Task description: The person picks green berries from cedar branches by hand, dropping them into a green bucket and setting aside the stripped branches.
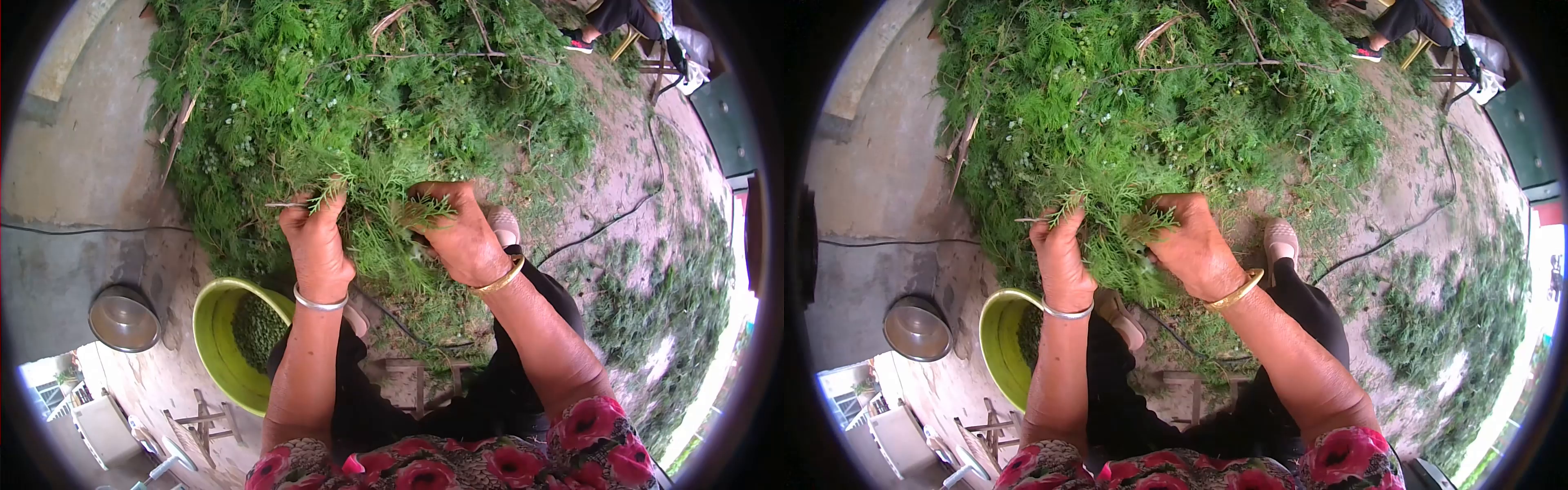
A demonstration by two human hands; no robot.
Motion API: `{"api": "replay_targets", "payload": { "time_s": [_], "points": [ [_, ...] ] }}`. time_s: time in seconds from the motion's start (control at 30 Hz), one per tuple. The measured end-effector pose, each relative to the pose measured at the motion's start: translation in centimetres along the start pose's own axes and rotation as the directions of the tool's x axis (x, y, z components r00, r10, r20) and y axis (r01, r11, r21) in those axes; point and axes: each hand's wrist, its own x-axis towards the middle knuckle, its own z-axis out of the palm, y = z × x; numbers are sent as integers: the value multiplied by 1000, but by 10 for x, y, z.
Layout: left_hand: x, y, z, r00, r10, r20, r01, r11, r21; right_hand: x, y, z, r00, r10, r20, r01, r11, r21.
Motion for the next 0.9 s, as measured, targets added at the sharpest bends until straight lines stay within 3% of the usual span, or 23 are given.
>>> {"api": "replay_targets", "payload": {
  "time_s": [0.03, 0.07, 0.13, 0.17, 0.23, 0.27, 0.33, 0.37, 0.47, 0.53, 0.57, 0.7, 0.73, 0.87, 0.9],
  "points": [
    [0, 0, 1, 1000, 30, -4, -30, 999, 21, -1, 4, 2, 995, -99, -28, 100, 995, 12],
    [-1, 1, 2, 998, 62, -7, -61, 997, 42, 1, -1, 1, 995, -99, -28, 99, 995, 11],
    [-1, 2, 3, 999, 51, -9, -51, 997, 56, 8, -16, -2, 968, 196, 157, -178, 976, -124],
    [-1, 2, 3, 999, 42, -9, -42, 997, 70, 9, -17, -2, 968, 197, 158, -178, 976, -125],
    [3, -8, -4, 999, -13, -53, 13, 1000, 9, 9, -18, -1, 974, 196, 109, -206, 974, 94],
    [4, -11, -4, 993, -69, -92, 64, 996, -54, 9, -16, -1, 974, 198, 109, -208, 974, 93],
    [4, -9, -3, 988, -133, -81, 120, 982, -149, 9, -9, 1, 977, 201, 69, -212, 914, 347],
    [4, -8, -1, 979, -194, -64, 174, 955, -241, 9, -6, 0, 977, 201, 70, -213, 914, 346],
    [3, -4, 2, 976, -215, -24, 198, 936, -291, 7, -2, -3, 965, 226, 136, -263, 846, 463],
    [-1, -3, 7, 976, -189, -108, 161, 962, -221, 3, -9, -1, 970, 213, 121, -231, 637, 736],
    [-2, -4, 9, 970, -156, -189, 129, 981, -147, 3, -7, -1, 970, 213, 119, -231, 639, 734],
    [-2, -11, 4, 969, -94, -227, 71, 992, -107, 8, 6, -7, 991, 123, 52, -127, 743, 657],
    [-1, -13, 1, 979, -83, -188, 64, 992, -106, 9, 8, -9, 996, 63, 62, -89, 773, 629],
    [-4, -9, 1, 993, -52, -102, 45, 997, -69, 11, 5, -3, 996, 89, -19, -55, 751, 659],
    [-3, -9, -1, 993, -53, -102, 46, 996, -71, 13, -2, -2, 987, 160, 0, -130, 799, 587]
  ]
}}
